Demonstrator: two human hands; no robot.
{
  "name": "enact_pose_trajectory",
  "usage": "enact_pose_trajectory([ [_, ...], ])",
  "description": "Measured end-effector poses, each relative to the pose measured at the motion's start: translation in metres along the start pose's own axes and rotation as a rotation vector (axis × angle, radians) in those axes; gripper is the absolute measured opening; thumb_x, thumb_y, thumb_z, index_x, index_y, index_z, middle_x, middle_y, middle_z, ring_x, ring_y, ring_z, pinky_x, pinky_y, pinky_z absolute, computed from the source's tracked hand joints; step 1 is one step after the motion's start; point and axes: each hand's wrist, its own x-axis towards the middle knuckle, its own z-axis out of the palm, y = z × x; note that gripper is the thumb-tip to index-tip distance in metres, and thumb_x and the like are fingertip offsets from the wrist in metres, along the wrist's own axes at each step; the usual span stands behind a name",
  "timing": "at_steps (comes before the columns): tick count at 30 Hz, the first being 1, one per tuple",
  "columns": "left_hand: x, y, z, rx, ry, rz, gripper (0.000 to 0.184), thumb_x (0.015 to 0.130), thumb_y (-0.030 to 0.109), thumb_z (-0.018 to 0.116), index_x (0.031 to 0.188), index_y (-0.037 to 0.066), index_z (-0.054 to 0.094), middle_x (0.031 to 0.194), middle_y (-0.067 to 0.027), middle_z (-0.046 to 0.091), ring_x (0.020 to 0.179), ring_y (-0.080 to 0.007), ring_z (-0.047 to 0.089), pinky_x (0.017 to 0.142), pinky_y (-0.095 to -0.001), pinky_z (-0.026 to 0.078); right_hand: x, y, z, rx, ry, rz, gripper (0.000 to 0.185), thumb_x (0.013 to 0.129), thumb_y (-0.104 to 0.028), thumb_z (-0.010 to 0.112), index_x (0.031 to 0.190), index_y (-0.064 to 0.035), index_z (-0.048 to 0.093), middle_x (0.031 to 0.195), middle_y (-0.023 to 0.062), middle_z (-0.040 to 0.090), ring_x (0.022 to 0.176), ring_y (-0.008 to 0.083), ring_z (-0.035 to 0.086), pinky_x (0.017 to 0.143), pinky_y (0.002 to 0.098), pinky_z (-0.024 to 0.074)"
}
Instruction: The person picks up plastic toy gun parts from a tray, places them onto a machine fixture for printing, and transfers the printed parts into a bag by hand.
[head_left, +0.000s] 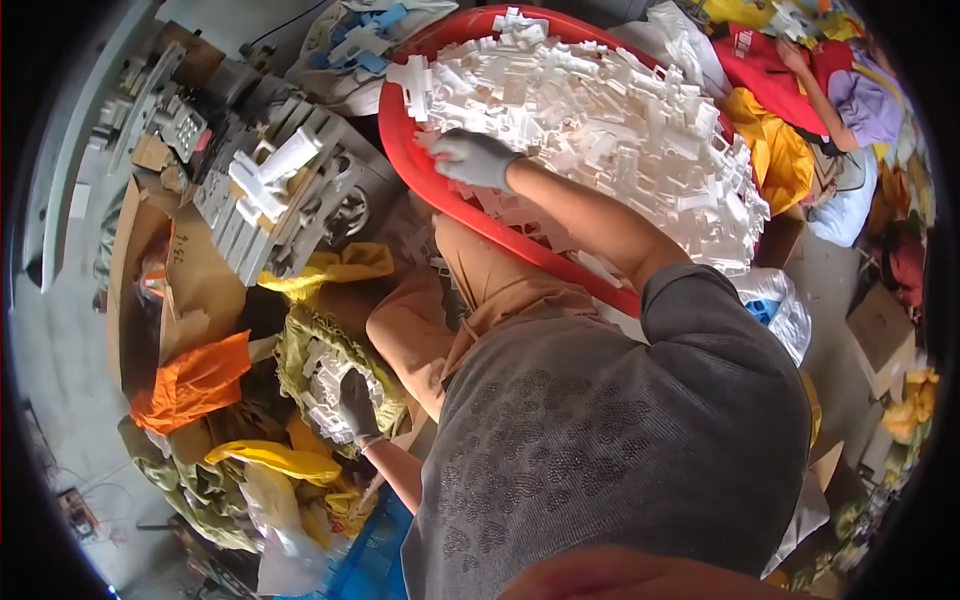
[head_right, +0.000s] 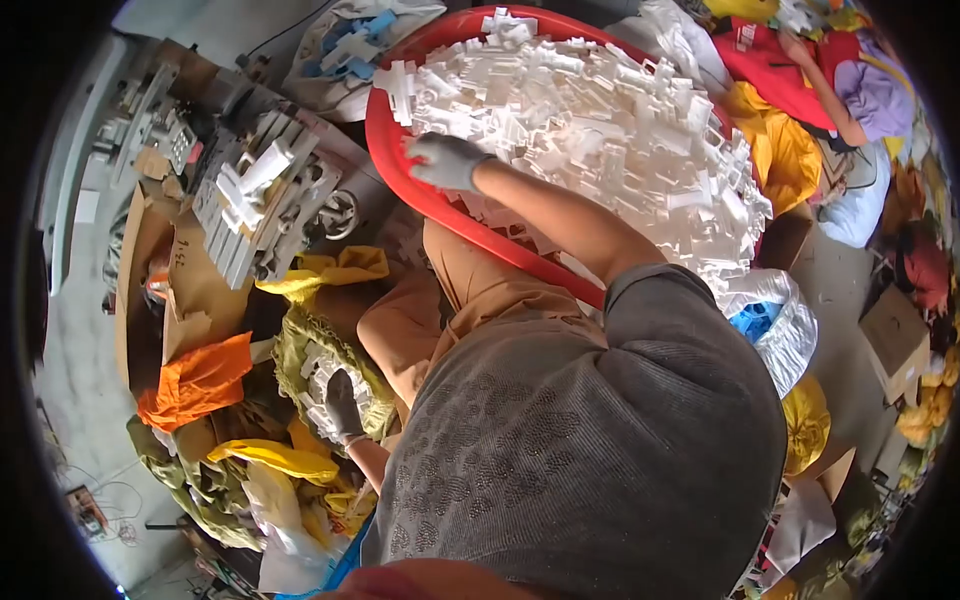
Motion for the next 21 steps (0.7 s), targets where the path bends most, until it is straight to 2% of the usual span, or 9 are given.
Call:
enact_pose_trajectory([
  [1,-0.001,0.016,0.000,0.059,-0.015,-0.011,0.035,0.089,0.019,0.056,0.117,-0.001,0.059,0.114,-0.0143,0.063,0.104,-0.0242,0.060,0.091,-0.0328,0.046,-0.009,0.013,-0.012,-0.110,-0.011,0.071,0.046,0.083,-0.032,0.059,0.124,-0.0112,0.054,0.121,0.0143,0.055,0.103,0.0299,0.059,0.088,0.0405,0.0474],
  [2,-0.004,0.030,0.000,0.116,-0.025,-0.025,0.034,0.089,0.018,0.057,0.117,-0.001,0.060,0.114,-0.0144,0.063,0.104,-0.0244,0.060,0.091,-0.0327,0.046,-0.009,0.035,-0.018,-0.268,-0.032,0.278,0.048,0.084,-0.032,0.057,0.126,-0.0107,0.051,0.126,0.0146,0.050,0.110,0.0324,0.054,0.091,0.0408,0.0454],
  [4,-0.007,0.044,0.003,0.120,-0.007,-0.033,0.035,0.088,0.019,0.056,0.117,0.000,0.060,0.113,-0.0142,0.064,0.102,-0.0250,0.061,0.090,-0.0337,0.047,-0.006,0.074,-0.034,-0.727,-0.040,0.302,0.040,0.084,-0.028,0.054,0.123,-0.0158,0.055,0.122,0.0085,0.050,0.102,0.0274,0.057,0.082,0.0411,0.0474],
  [6,-0.007,0.051,0.006,0.208,0.003,0.014,0.034,0.088,0.021,0.055,0.115,0.000,0.061,0.111,-0.0145,0.065,0.101,-0.0261,0.062,0.088,-0.0345,0.048,-0.006,0.112,-0.033,-0.874,0.014,0.245,0.039,0.083,-0.017,0.049,0.121,-0.0203,0.056,0.116,0.0059,0.054,0.100,0.0260,0.057,0.079,0.0392,0.0471],
  [10,-0.003,0.036,0.019,0.246,-0.022,0.084,0.029,0.087,0.017,0.058,0.111,0.002,0.063,0.106,-0.0150,0.067,0.095,-0.0257,0.064,0.082,-0.0339,0.050,0.003,0.149,-0.029,-1.101,-0.010,0.069,0.041,0.085,-0.016,0.048,0.125,-0.0235,0.054,0.115,0.0044,0.057,0.105,0.0245,0.054,0.080,0.0397,0.0472],
  [12,-0.003,0.024,0.020,0.189,-0.068,0.094,0.029,0.086,0.018,0.060,0.111,0.003,0.063,0.102,-0.0165,0.067,0.092,-0.0265,0.065,0.080,-0.0334,0.051,0.006,0.150,-0.025,-1.108,-0.001,0.111,0.036,0.086,-0.018,0.047,0.121,-0.0215,0.056,0.115,0.0028,0.057,0.106,0.0241,0.054,0.085,0.0408,0.0454],
  [16,-0.010,0.050,0.013,0.182,-0.009,0.041,0.028,0.085,0.020,0.061,0.109,0.004,0.064,0.099,-0.0156,0.068,0.090,-0.0264,0.066,0.080,-0.0342,0.052,0.000,0.093,-0.042,-0.991,-0.223,0.194,0.037,0.082,-0.018,0.053,0.118,-0.0195,0.058,0.111,0.0051,0.059,0.102,0.0266,0.055,0.080,0.0390,0.0494],
  [20,-0.006,0.043,0.018,0.269,0.025,0.055,0.032,0.084,0.026,0.061,0.108,0.006,0.065,0.099,-0.0162,0.068,0.090,-0.0284,0.067,0.079,-0.0355,0.052,-0.049,0.095,-0.001,-0.732,-0.096,0.002,0.035,0.080,-0.020,0.055,0.114,-0.0165,0.058,0.098,0.0077,0.061,0.086,0.0290,0.060,0.072,0.0414,0.0517],
  [21,0.000,0.027,0.025,0.187,0.023,0.068,0.032,0.084,0.027,0.061,0.108,0.006,0.065,0.099,-0.0163,0.068,0.091,-0.0287,0.066,0.080,-0.0356,0.052,-0.059,0.084,0.000,-0.608,-0.108,0.066,0.036,0.079,-0.020,0.056,0.115,-0.0161,0.058,0.096,0.0086,0.062,0.083,0.0291,0.062,0.070,0.0410,0.0518],
])
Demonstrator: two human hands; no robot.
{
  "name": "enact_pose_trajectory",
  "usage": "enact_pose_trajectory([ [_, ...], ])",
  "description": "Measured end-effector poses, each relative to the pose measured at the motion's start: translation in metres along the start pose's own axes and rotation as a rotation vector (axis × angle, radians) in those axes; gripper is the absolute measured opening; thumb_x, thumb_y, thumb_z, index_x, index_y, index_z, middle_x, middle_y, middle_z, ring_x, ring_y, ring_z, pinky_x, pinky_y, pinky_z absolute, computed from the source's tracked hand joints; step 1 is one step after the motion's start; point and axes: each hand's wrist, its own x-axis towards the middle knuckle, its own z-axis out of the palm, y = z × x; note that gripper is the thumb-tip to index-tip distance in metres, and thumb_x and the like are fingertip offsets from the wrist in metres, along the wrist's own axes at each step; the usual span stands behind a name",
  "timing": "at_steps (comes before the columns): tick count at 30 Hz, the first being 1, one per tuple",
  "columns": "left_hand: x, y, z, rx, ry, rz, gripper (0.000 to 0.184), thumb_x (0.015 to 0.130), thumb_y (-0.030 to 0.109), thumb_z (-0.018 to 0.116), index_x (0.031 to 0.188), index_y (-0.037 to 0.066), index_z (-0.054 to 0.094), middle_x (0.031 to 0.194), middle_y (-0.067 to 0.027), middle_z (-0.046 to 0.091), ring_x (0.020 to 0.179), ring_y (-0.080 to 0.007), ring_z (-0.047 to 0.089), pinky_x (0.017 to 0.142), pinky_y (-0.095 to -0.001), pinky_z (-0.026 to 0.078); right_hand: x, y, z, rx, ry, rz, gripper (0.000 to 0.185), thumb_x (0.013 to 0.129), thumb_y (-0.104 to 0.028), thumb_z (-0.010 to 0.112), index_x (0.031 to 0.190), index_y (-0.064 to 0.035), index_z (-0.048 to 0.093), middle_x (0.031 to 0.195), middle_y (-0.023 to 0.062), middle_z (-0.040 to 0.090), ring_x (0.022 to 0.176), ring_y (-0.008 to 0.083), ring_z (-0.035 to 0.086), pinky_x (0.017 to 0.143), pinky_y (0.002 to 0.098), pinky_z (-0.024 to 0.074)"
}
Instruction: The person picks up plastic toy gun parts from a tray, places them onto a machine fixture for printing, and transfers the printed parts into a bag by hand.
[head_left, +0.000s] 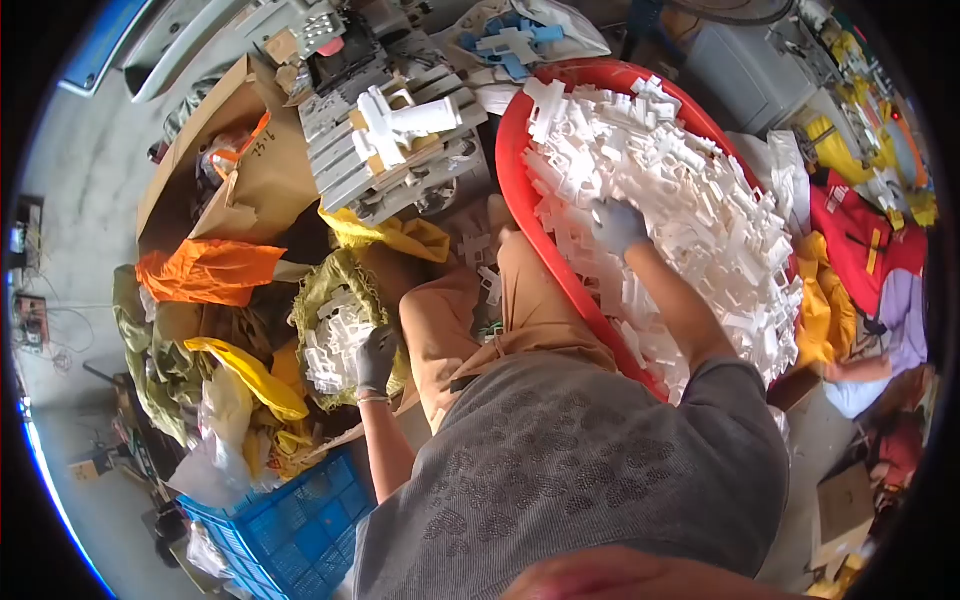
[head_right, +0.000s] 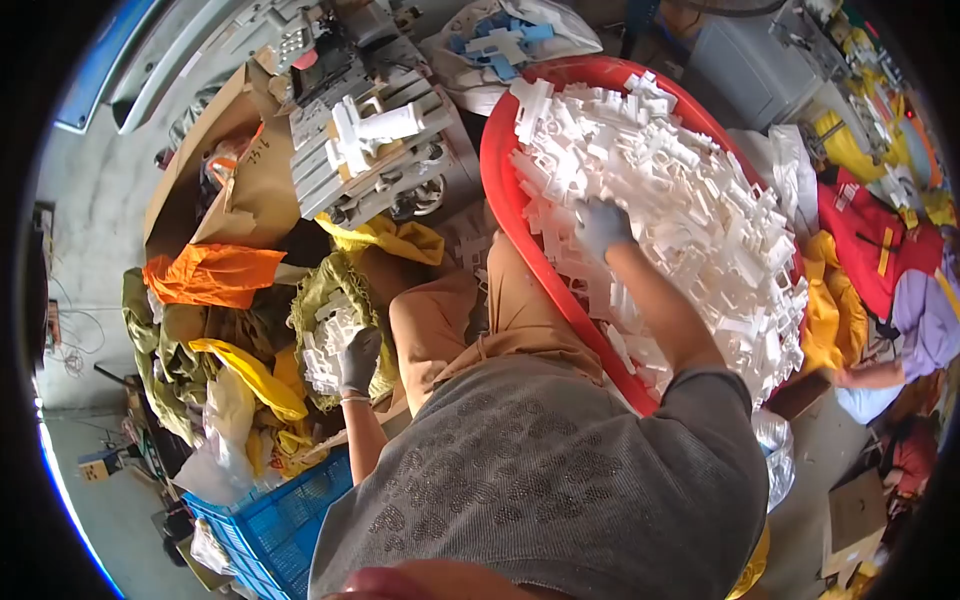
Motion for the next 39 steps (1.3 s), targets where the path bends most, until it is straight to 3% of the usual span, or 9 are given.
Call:
enact_pose_trajectory([
  [2,0.000,-0.005,0.004,-0.086,0.013,0.003,0.032,0.085,0.028,0.060,0.108,0.006,0.065,0.100,-0.0164,0.068,0.092,-0.0291,0.066,0.081,-0.0357,0.051,-0.020,-0.016,-0.021,0.125,-0.036,0.034,0.038,0.078,-0.019,0.056,0.115,-0.0157,0.057,0.094,0.0096,0.063,0.079,0.0292,0.063,0.069,0.0406,0.0518],
  [7,0.012,0.008,-0.005,-0.036,-0.006,0.033,0.032,0.085,0.026,0.061,0.110,0.006,0.065,0.101,-0.0165,0.067,0.096,-0.0293,0.065,0.082,-0.0349,0.051,-0.052,-0.002,-0.029,1.010,-0.292,0.633,0.042,0.076,-0.013,0.057,0.118,-0.0092,0.054,0.100,0.0174,0.061,0.086,0.0360,0.062,0.074,0.0420,0.0497],
  [10,0.016,0.036,-0.022,-0.037,0.046,0.074,0.031,0.085,0.025,0.060,0.109,0.006,0.065,0.100,-0.0165,0.067,0.092,-0.0302,0.066,0.079,-0.0363,0.051,-0.062,0.028,0.015,0.535,-0.006,0.378,0.042,0.077,-0.013,0.060,0.118,-0.0064,0.054,0.108,0.0192,0.057,0.091,0.0327,0.061,0.077,0.0379,0.0501],
  [16,0.028,0.096,-0.064,-0.122,0.180,0.210,0.027,0.087,0.013,0.055,0.110,0.004,0.064,0.091,-0.0108,0.069,0.074,-0.0163,0.065,0.069,-0.0299,0.050,-0.068,0.007,0.016,0.389,-0.034,0.202,0.047,0.076,-0.011,0.061,0.122,-0.0077,0.050,0.121,0.0184,0.051,0.110,0.0360,0.053,0.091,0.0401,0.0450],
  [21,0.052,0.137,-0.097,-0.222,0.347,0.414,0.023,0.085,0.010,0.060,0.106,0.001,0.066,0.096,-0.0129,0.069,0.086,-0.0178,0.066,0.078,-0.0280,0.050,-0.071,-0.018,-0.013,0.386,-0.060,0.162,0.042,0.077,-0.008,0.060,0.118,-0.0092,0.052,0.122,0.0136,0.051,0.108,0.0348,0.054,0.091,0.0417,0.0456],
  [27,0.086,0.213,-0.129,-0.088,0.464,0.533,0.024,0.084,0.013,0.064,0.106,0.003,0.066,0.099,-0.0128,0.068,0.083,-0.0209,0.067,0.076,-0.0298,0.051,-0.074,0.000,0.007,0.804,0.089,0.315,0.040,0.083,-0.008,0.060,0.122,-0.0049,0.050,0.110,0.0070,0.058,0.092,0.0201,0.061,0.078,0.0298,0.0494],
  [29,0.103,0.228,-0.130,-0.025,0.478,0.568,0.025,0.083,0.015,0.065,0.106,0.003,0.065,0.098,-0.0131,0.068,0.081,-0.0225,0.066,0.076,-0.0307,0.051,-0.078,-0.009,-0.014,1.530,0.055,0.497,0.036,0.088,-0.011,0.059,0.123,-0.0057,0.051,0.105,0.0033,0.057,0.085,0.0109,0.058,0.074,0.0244,0.0472],
  [35,0.156,0.260,-0.117,0.070,0.327,0.780,0.035,0.079,0.022,0.070,0.109,0.006,0.062,0.096,-0.0160,0.067,0.084,-0.0306,0.066,0.076,-0.0348,0.051,-0.074,-0.023,-0.050,1.812,0.081,0.508,0.033,0.091,-0.009,0.056,0.124,-0.0084,0.051,0.103,0.0013,0.057,0.082,0.0088,0.055,0.073,0.0236,0.0470],
  [39,0.161,0.266,-0.122,0.048,0.164,0.614,0.042,0.073,0.019,0.077,0.110,0.005,0.063,0.096,-0.0104,0.069,0.090,-0.0182,0.067,0.079,-0.0294,0.051,-0.057,-0.023,-0.054,1.911,0.095,0.433,0.034,0.092,-0.009,0.055,0.125,-0.0082,0.050,0.106,0.0001,0.057,0.085,0.0083,0.055,0.072,0.0228,0.0464],
])
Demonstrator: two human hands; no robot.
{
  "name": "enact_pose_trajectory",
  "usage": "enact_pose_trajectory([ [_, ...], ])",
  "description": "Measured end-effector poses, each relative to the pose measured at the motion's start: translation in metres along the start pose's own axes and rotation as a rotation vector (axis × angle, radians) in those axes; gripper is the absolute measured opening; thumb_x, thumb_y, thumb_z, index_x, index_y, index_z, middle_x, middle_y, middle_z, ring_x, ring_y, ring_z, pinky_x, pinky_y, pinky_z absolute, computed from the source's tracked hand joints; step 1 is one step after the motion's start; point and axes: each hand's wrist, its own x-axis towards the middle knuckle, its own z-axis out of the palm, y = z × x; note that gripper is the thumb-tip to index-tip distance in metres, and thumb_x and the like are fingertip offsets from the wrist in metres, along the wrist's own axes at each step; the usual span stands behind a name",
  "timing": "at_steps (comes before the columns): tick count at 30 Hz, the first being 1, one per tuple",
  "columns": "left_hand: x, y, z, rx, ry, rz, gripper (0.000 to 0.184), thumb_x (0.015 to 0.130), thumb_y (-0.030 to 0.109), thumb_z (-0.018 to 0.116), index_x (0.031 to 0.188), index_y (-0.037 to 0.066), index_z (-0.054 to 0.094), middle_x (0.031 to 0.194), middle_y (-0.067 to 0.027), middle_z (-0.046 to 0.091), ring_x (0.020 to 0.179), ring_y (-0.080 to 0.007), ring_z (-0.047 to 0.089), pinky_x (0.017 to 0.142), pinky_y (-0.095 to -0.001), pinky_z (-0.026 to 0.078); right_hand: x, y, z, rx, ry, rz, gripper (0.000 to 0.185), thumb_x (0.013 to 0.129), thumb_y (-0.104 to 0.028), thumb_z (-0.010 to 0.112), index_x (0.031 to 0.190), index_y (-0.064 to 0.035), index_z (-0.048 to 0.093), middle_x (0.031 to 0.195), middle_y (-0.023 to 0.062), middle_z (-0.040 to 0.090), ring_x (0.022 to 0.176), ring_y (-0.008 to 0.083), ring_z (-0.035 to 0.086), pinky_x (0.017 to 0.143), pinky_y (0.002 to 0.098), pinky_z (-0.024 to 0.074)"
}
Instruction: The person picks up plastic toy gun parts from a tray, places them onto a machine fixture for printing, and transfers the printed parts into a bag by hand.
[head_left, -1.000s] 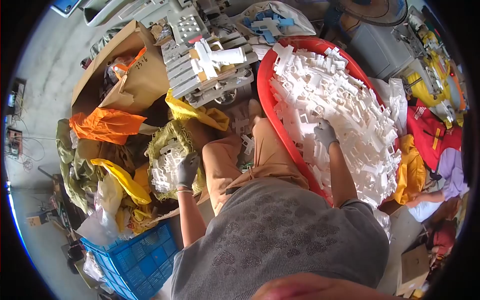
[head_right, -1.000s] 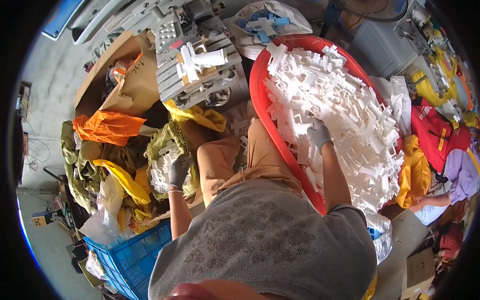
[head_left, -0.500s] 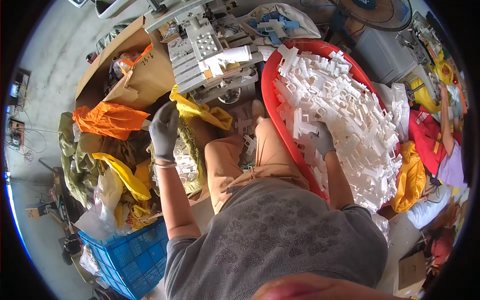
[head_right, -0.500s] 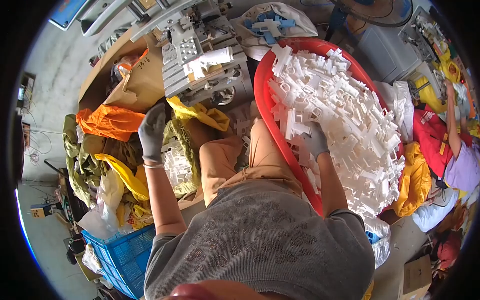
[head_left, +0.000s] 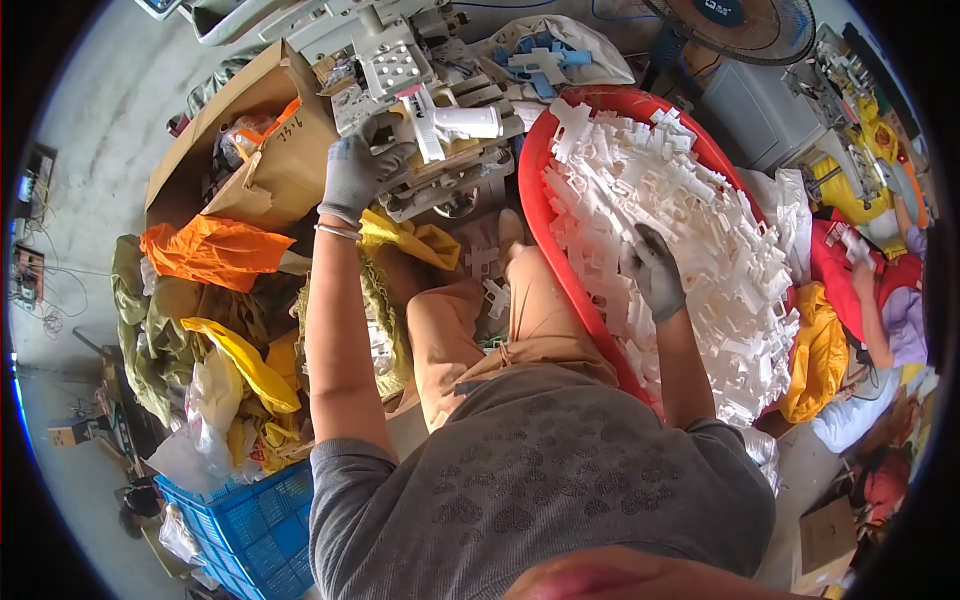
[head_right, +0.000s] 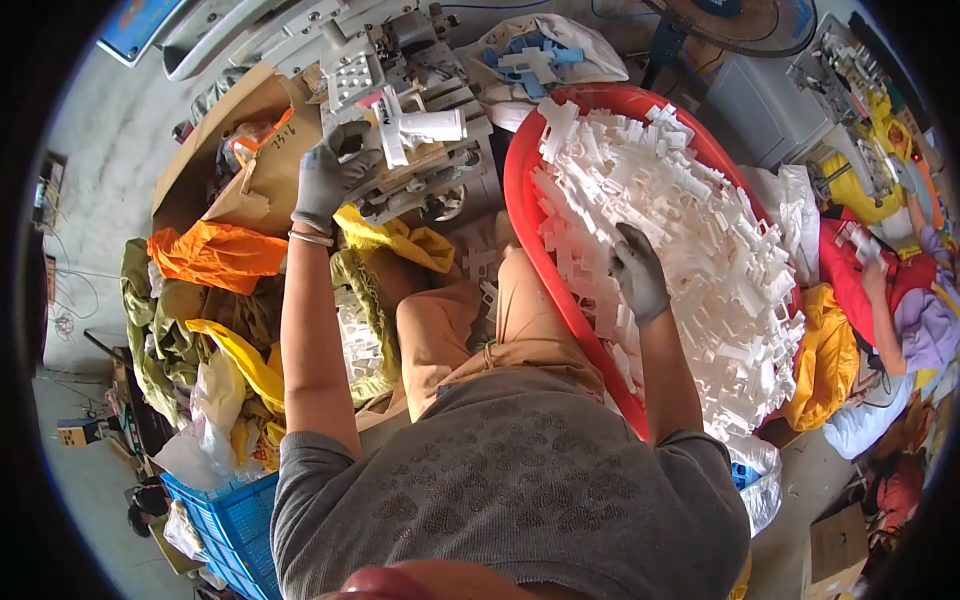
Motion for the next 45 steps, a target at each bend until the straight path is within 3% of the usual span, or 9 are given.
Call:
enact_pose_trajectory([
  [11,-0.137,-0.025,-0.014,-0.252,0.500,-0.240,0.037,0.076,0.003,0.071,0.112,-0.001,0.061,0.099,-0.0058,0.068,0.086,-0.0115,0.064,0.080,-0.0239,0.049,0.078,-0.088,0.204,-0.363,-0.417,-0.353,0.031,0.088,-0.009,0.059,0.119,-0.0060,0.055,0.103,0.0035,0.058,0.081,0.0103,0.056,0.073,0.0260,0.0488],
  [15,-0.234,-0.075,-0.025,-0.066,0.597,-0.489,0.033,0.082,0.021,0.067,0.111,0.004,0.064,0.098,-0.0051,0.069,0.084,-0.0124,0.065,0.078,-0.0262,0.051,0.129,-0.066,0.235,-0.592,-0.527,-0.444,0.032,0.086,-0.010,0.063,0.118,-0.0109,0.060,0.097,0.0040,0.063,0.075,0.0093,0.059,0.068,0.0248,0.0499],
  [22,-0.351,-0.134,0.001,0.010,0.440,-0.765,0.036,0.085,0.023,0.066,0.112,0.000,0.062,0.102,-0.0101,0.067,0.088,-0.0179,0.063,0.079,-0.0291,0.049,0.109,-0.089,0.249,-1.133,-0.464,-0.635,0.040,0.088,-0.017,0.063,0.126,-0.0091,0.052,0.111,0.0082,0.061,0.092,0.0137,0.060,0.081,0.0267,0.0493],
  [26,-0.353,-0.138,0.029,0.097,0.302,-0.852,0.041,0.086,0.022,0.065,0.119,-0.001,0.058,0.118,-0.0143,0.062,0.103,-0.0255,0.059,0.089,-0.0344,0.046,0.085,-0.049,0.192,-0.848,-0.285,-0.754,0.032,0.090,-0.021,0.061,0.119,-0.0090,0.057,0.116,0.0098,0.060,0.102,0.0182,0.059,0.088,0.0295,0.0472],
  [28,-0.349,-0.147,0.038,0.046,0.135,-0.817,0.039,0.089,0.022,0.059,0.120,-0.003,0.057,0.121,-0.0157,0.060,0.106,-0.0266,0.058,0.094,-0.0344,0.044,0.050,-0.041,0.165,-1.012,-0.232,-0.401,0.029,0.088,-0.019,0.062,0.116,-0.0080,0.059,0.114,0.0112,0.061,0.105,0.0230,0.059,0.089,0.0324,0.0470],
  [30,-0.341,-0.151,0.049,-0.149,0.068,-0.831,0.038,0.090,0.022,0.058,0.120,-0.003,0.057,0.121,-0.0156,0.060,0.108,-0.0265,0.057,0.095,-0.0347,0.044,0.066,0.014,0.107,-1.063,-0.100,-0.911,0.027,0.085,-0.028,0.060,0.106,-0.0105,0.063,0.104,0.0148,0.063,0.098,0.0326,0.060,0.085,0.0398,0.0483],
  [32,-0.328,-0.147,0.052,-0.110,-0.004,-0.746,0.034,0.091,0.018,0.056,0.115,-0.006,0.058,0.114,-0.0132,0.063,0.106,-0.0228,0.057,0.094,-0.0316,0.043,0.052,0.003,0.071,-1.131,-0.043,-0.485,0.030,0.085,-0.028,0.058,0.107,-0.0100,0.063,0.104,0.0162,0.063,0.100,0.0334,0.059,0.087,0.0401,0.0473],
  [38,-0.298,-0.122,0.069,-0.145,-0.125,-0.669,0.038,0.091,0.024,0.053,0.117,-0.004,0.058,0.116,-0.0156,0.062,0.105,-0.0271,0.059,0.093,-0.0362,0.046,0.122,0.010,-0.033,-1.682,0.200,-0.279,0.046,0.085,-0.034,0.056,0.127,-0.0166,0.051,0.112,0.0163,0.059,0.103,0.0344,0.059,0.091,0.0386,0.0455],
  [45,-0.287,-0.082,0.073,-0.165,-0.223,-0.709,0.036,0.093,0.021,0.053,0.119,-0.004,0.056,0.117,-0.0146,0.061,0.105,-0.0225,0.059,0.091,-0.0317,0.046,0.190,0.023,-0.023,-0.430,0.477,0.175,0.056,0.084,-0.028,0.064,0.133,-0.0290,0.038,0.095,0.0038,0.060,0.069,0.0160,0.058,0.058,0.0319,0.0499],
])
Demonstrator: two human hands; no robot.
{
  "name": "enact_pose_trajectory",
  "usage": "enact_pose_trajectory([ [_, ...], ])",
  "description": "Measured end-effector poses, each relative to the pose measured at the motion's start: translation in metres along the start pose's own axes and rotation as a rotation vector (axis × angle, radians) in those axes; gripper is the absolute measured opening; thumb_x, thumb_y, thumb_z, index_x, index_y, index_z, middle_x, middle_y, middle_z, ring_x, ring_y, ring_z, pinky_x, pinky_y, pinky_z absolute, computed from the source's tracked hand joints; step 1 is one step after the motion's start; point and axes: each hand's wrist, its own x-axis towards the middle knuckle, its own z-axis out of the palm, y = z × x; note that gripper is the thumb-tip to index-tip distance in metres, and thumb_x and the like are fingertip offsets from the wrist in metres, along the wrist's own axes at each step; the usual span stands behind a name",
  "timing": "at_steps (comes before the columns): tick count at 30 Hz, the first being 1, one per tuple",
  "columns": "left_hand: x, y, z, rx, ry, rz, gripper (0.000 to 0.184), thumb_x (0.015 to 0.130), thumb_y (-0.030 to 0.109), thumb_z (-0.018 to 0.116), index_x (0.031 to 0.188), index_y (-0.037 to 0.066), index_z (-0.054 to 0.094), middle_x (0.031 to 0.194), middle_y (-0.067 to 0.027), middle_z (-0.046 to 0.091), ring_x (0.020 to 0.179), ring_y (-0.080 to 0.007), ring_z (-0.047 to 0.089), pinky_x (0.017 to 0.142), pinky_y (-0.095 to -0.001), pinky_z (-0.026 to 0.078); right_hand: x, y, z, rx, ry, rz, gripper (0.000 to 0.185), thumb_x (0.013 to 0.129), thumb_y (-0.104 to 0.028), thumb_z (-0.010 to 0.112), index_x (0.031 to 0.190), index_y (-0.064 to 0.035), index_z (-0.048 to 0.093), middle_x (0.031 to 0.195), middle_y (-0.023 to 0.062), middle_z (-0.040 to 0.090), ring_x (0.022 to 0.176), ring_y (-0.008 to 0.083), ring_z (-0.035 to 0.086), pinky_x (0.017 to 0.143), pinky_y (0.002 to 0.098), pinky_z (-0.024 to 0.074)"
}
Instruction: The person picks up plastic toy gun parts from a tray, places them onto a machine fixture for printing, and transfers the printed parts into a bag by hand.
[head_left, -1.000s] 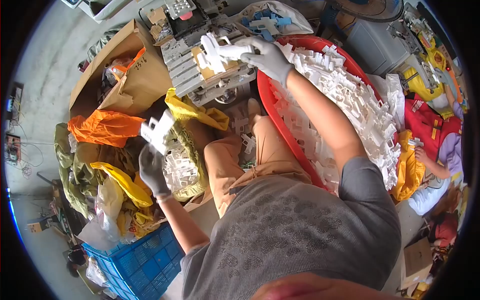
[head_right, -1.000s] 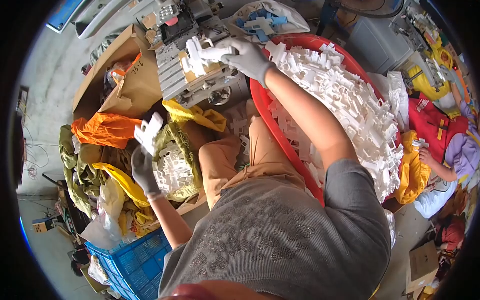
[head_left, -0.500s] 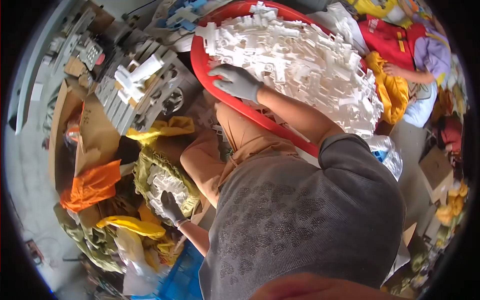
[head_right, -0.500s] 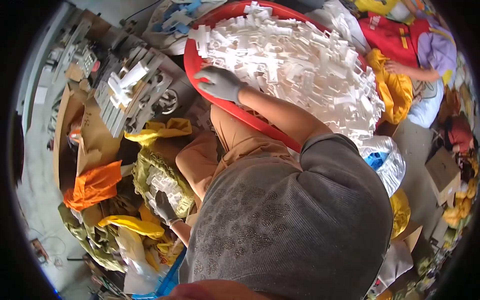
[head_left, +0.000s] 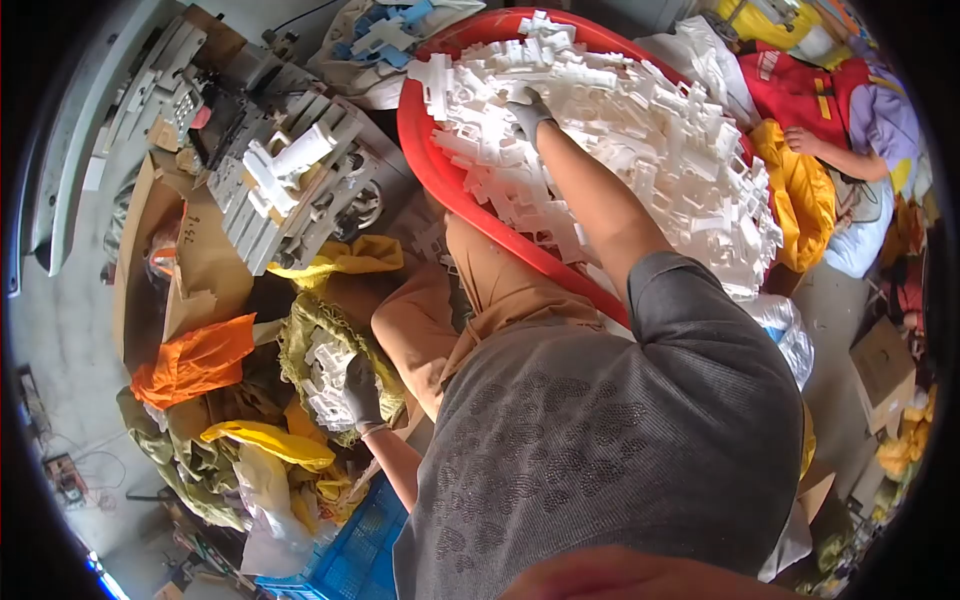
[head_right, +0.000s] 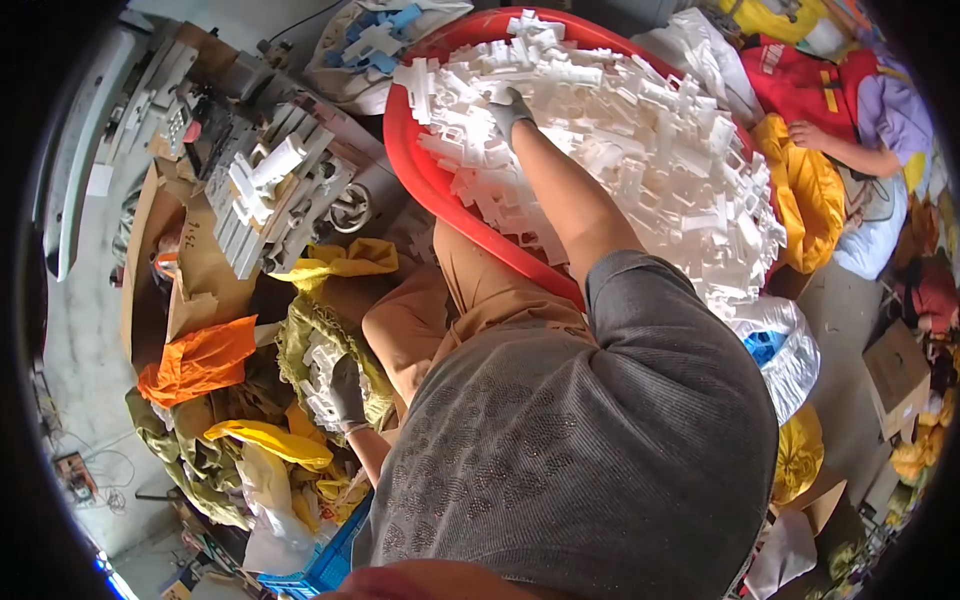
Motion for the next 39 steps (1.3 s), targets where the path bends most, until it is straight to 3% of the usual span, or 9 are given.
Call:
enact_pose_trajectory([
  [7,-0.005,-0.044,-0.005,-0.087,0.146,-0.048,0.033,0.089,0.020,0.059,0.113,-0.002,0.061,0.109,-0.0130,0.066,0.098,-0.0215,0.062,0.087,-0.0317,0.048,0.000,0.044,-0.012,0.508,0.041,-0.067,0.046,0.083,-0.016,0.065,0.125,-0.0255,0.047,0.103,0.0048,0.058,0.081,0.0161,0.060,0.062,0.0286,0.0498],
  [11,0.003,-0.054,0.001,-0.054,0.162,0.076,0.028,0.087,0.021,0.058,0.109,0.004,0.064,0.100,-0.0130,0.068,0.093,-0.0208,0.064,0.081,-0.0307,0.048,-0.076,0.053,-0.042,0.271,0.044,-0.163,0.042,0.082,-0.022,0.066,0.121,-0.0188,0.052,0.097,0.0011,0.057,0.071,0.0114,0.051,0.060,0.0241,0.0458],
  [13,0.004,-0.027,0.001,-0.034,0.163,0.032,0.028,0.087,0.022,0.058,0.108,0.006,0.064,0.097,-0.0137,0.068,0.090,-0.0212,0.065,0.079,-0.0309,0.049,-0.102,0.058,-0.061,0.056,-0.011,-0.159,0.036,0.082,-0.015,0.063,0.117,-0.0185,0.056,0.096,0.0014,0.058,0.079,0.0114,0.056,0.067,0.0266,0.0483],
  [19,0.030,-0.006,-0.005,-0.012,0.196,0.204,0.034,0.086,0.023,0.058,0.111,0.001,0.063,0.097,-0.0171,0.068,0.089,-0.0266,0.066,0.079,-0.0335,0.050,-0.106,0.124,-0.090,-0.401,-0.094,-0.269,0.043,0.077,-0.012,0.063,0.119,-0.0156,0.056,0.099,0.0078,0.057,0.083,0.0225,0.061,0.073,0.0329,0.0502],
  [21,0.032,0.017,-0.013,-0.108,0.209,0.202,0.032,0.086,0.020,0.058,0.112,0.002,0.063,0.097,-0.0171,0.068,0.090,-0.0260,0.066,0.079,-0.0335,0.050,-0.136,0.103,-0.078,-0.893,0.146,-0.595,0.045,0.075,-0.011,0.065,0.119,-0.0185,0.058,0.107,0.0139,0.054,0.086,0.0300,0.061,0.076,0.0378,0.0508],
  [28,0.032,0.105,-0.059,-0.035,0.384,0.480,0.023,0.085,0.010,0.059,0.106,0.002,0.066,0.098,-0.0125,0.068,0.086,-0.0204,0.066,0.078,-0.0306,0.050,-0.133,0.075,-0.078,-0.774,0.181,-0.672,0.043,0.074,-0.004,0.065,0.116,-0.0097,0.059,0.109,0.0171,0.057,0.103,0.0330,0.055,0.090,0.0385,0.0450],
  [36,0.072,0.204,-0.094,0.079,0.531,0.723,0.022,0.084,0.011,0.063,0.104,0.003,0.066,0.099,-0.0138,0.067,0.086,-0.0223,0.066,0.077,-0.0313,0.050,-0.145,0.045,-0.096,-0.698,0.086,-0.733,0.042,0.078,-0.004,0.065,0.119,-0.0068,0.057,0.110,0.0120,0.059,0.098,0.0258,0.058,0.086,0.0349,0.0467],
  [38,0.091,0.222,-0.094,0.161,0.478,0.795,0.029,0.081,0.014,0.067,0.108,0.005,0.064,0.098,-0.0148,0.067,0.087,-0.0246,0.066,0.076,-0.0325,0.051,-0.149,0.043,-0.097,-0.136,-0.105,-0.349,0.040,0.083,-0.006,0.063,0.122,-0.0092,0.056,0.108,0.0083,0.058,0.099,0.0173,0.059,0.080,0.0272,0.0486],
  [39,0.099,0.232,-0.093,0.160,0.478,0.799,0.029,0.081,0.014,0.067,0.108,0.005,0.064,0.098,-0.0148,0.067,0.087,-0.0246,0.066,0.076,-0.0325,0.051,-0.158,0.035,-0.097,-0.135,-0.102,-0.351,0.040,0.083,-0.006,0.063,0.122,-0.0092,0.056,0.108,0.0083,0.058,0.099,0.0173,0.059,0.080,0.0272,0.0486],
])
